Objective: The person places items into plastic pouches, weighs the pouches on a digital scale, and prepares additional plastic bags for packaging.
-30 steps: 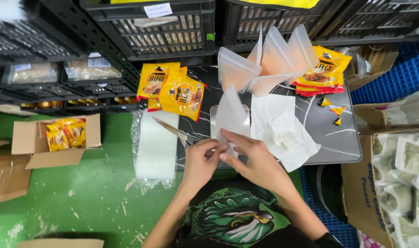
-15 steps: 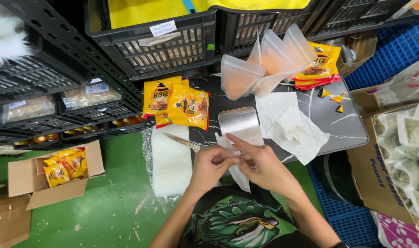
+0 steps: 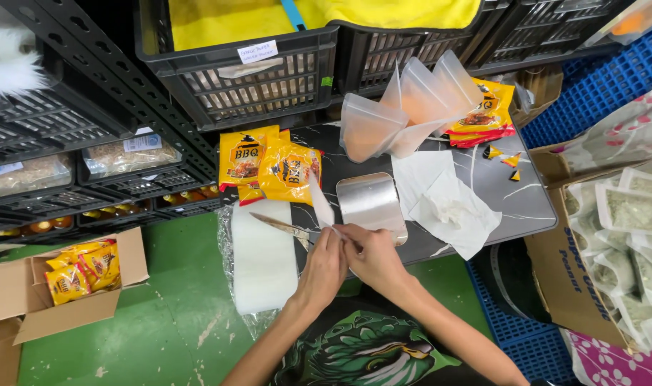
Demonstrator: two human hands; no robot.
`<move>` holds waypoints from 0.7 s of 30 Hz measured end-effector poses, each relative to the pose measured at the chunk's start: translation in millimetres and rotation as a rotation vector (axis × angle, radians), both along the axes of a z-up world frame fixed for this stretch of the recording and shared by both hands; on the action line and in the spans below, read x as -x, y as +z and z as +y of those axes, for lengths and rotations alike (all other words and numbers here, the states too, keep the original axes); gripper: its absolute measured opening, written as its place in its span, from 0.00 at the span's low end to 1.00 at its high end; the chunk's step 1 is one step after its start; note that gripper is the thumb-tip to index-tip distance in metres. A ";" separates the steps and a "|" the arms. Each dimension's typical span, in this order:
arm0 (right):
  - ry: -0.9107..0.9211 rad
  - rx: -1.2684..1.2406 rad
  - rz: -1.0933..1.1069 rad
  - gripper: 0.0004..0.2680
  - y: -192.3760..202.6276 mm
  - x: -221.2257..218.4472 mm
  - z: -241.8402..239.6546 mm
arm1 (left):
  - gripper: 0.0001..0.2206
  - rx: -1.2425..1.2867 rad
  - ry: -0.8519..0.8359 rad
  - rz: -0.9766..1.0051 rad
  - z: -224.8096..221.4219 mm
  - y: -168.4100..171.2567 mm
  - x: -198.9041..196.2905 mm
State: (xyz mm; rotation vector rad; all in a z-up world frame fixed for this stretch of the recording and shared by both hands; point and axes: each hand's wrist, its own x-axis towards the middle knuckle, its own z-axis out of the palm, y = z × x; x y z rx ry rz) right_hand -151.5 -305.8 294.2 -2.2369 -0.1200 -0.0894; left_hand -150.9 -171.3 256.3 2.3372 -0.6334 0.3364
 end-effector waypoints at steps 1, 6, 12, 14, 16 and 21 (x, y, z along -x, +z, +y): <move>0.000 0.003 -0.002 0.11 -2.1 0.2 -0.6 | 0.05 0.003 0.000 -0.002 -0.9 -5.4 0.6; -0.070 0.062 -0.160 0.13 4.9 -0.5 -0.3 | 0.01 0.063 -0.003 0.059 -0.8 -5.1 -3.9; -0.082 0.071 -0.453 0.04 26.7 9.4 -5.4 | 0.09 0.486 -0.118 0.558 24.4 32.8 -29.9; -0.082 0.103 -0.411 0.05 22.7 13.3 -6.0 | 0.09 0.464 -0.124 0.542 22.2 38.3 -30.9; -0.077 0.130 -0.370 0.07 22.0 13.9 -5.6 | 0.09 0.440 -0.123 0.524 16.7 43.2 -26.5; 0.077 0.395 0.071 0.13 40.1 12.1 -10.7 | 0.05 -0.127 0.042 0.024 -2.0 47.0 -11.5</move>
